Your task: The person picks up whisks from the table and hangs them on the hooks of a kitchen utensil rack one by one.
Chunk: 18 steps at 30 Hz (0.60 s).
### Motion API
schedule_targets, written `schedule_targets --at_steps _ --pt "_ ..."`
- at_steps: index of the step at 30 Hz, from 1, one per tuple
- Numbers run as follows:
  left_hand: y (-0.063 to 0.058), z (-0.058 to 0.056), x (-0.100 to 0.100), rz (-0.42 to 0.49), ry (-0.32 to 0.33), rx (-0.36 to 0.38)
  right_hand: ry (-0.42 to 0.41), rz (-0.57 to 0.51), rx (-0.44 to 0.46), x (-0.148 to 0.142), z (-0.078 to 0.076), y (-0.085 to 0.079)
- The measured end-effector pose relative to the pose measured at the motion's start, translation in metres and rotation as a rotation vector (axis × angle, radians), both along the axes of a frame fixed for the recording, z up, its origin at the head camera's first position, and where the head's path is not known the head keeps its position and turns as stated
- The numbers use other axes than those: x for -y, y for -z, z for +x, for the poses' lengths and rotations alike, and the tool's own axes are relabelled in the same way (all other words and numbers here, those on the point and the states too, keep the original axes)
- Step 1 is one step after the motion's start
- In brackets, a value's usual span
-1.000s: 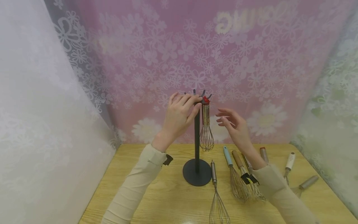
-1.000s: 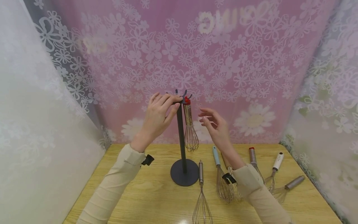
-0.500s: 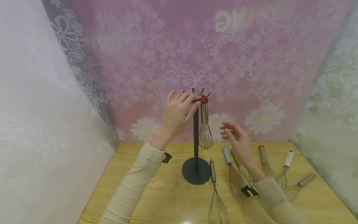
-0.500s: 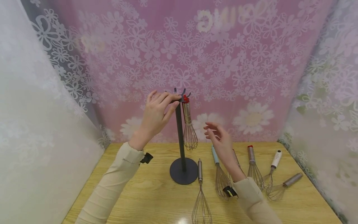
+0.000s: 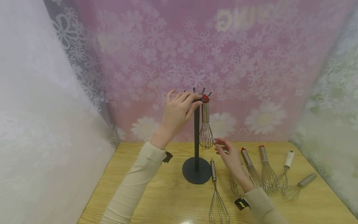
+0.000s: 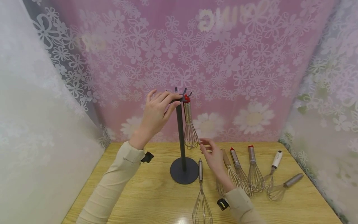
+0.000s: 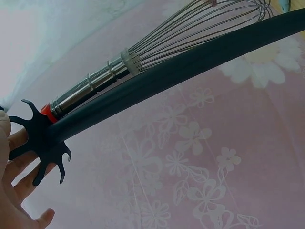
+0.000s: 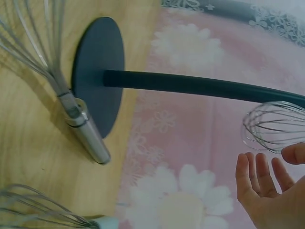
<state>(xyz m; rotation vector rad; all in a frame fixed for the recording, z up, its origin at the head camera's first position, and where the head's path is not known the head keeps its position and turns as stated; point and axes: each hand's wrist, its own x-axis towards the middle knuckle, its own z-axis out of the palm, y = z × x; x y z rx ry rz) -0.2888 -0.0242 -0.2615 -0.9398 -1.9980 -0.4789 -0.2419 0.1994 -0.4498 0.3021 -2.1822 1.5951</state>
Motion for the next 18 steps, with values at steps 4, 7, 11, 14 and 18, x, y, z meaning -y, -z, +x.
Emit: schedule_targets --at_steps 4,7,11,14,18 --pt "0.000 0.000 -0.001 -0.004 -0.008 -0.017 0.028 0.032 0.067 0.003 -0.004 0.016" --pt "0.000 -0.001 -0.002 -0.006 -0.014 -0.025 0.040 0.077 0.117 0.004 -0.005 0.025" --pt "0.000 -0.001 -0.002 0.002 -0.018 -0.025 0.039 0.117 0.162 0.005 -0.008 0.035" --pt "-0.001 -0.001 -0.002 0.008 -0.019 -0.030 0.044 0.137 0.183 0.005 -0.012 0.041" --pt "-0.002 -0.001 -0.002 0.019 -0.013 -0.029 0.057 0.201 0.206 0.005 -0.014 0.047"
